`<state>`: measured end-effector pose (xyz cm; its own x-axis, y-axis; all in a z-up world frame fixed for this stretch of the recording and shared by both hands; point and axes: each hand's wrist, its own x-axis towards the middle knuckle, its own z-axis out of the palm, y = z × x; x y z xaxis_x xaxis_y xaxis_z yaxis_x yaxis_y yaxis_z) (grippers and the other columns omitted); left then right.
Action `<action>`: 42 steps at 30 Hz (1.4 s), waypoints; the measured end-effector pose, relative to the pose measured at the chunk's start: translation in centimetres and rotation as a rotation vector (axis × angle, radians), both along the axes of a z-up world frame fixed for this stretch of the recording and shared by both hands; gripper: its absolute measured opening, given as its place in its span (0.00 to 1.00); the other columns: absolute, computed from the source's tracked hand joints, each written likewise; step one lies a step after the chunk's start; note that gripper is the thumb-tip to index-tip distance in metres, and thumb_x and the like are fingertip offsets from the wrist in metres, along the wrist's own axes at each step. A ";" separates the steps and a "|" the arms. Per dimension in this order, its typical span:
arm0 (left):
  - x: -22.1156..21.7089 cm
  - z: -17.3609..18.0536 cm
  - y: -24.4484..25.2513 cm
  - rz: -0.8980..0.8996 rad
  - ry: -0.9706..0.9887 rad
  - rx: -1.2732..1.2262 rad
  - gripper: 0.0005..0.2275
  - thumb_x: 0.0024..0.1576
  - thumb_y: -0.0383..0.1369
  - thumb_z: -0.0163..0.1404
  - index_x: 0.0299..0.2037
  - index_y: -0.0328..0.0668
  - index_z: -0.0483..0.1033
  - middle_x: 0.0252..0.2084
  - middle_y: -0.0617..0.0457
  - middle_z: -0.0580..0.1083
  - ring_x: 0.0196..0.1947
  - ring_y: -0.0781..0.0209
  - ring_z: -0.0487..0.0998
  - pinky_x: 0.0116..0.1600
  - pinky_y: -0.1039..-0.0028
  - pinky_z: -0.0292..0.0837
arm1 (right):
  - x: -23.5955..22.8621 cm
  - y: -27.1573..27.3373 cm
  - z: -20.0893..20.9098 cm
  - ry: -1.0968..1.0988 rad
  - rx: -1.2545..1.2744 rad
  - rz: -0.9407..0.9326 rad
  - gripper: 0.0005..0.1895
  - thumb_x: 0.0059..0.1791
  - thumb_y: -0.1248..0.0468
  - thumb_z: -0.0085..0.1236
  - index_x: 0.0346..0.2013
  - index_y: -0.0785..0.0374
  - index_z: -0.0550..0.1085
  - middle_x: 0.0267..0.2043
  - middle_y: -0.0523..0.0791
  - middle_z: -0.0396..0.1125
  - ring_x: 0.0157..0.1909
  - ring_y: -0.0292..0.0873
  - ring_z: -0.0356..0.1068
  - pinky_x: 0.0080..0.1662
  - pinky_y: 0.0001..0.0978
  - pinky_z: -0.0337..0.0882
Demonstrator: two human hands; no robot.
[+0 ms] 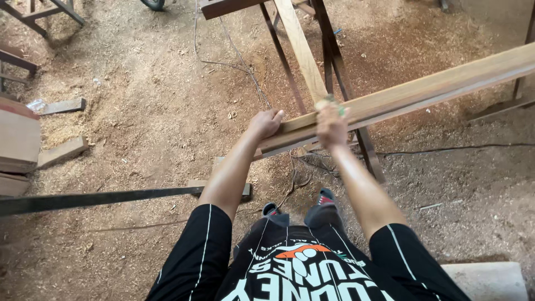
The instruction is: The person sands the surfaces and edges of a large wooden frame structure with a small sanding block held in their hand.
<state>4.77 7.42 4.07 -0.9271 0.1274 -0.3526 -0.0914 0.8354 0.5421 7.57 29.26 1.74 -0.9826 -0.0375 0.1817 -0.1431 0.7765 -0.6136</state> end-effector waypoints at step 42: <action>3.5 -12.0 -4.8 0.505 0.084 0.688 0.19 0.64 0.42 0.30 0.42 0.42 0.74 0.38 0.48 0.74 0.38 0.58 0.73 0.47 0.64 0.70 | 5.0 -4.6 -1.4 0.315 0.121 0.371 0.16 0.56 0.61 0.40 0.56 0.55 0.71 0.64 0.43 0.62 0.71 0.40 0.52 0.68 0.62 0.21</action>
<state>8.32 2.65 -7.88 -0.9498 -0.1473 -0.2759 -0.3008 0.1883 0.9349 12.55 24.69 0.36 -0.7972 -0.4135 0.4400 -0.5871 0.7009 -0.4051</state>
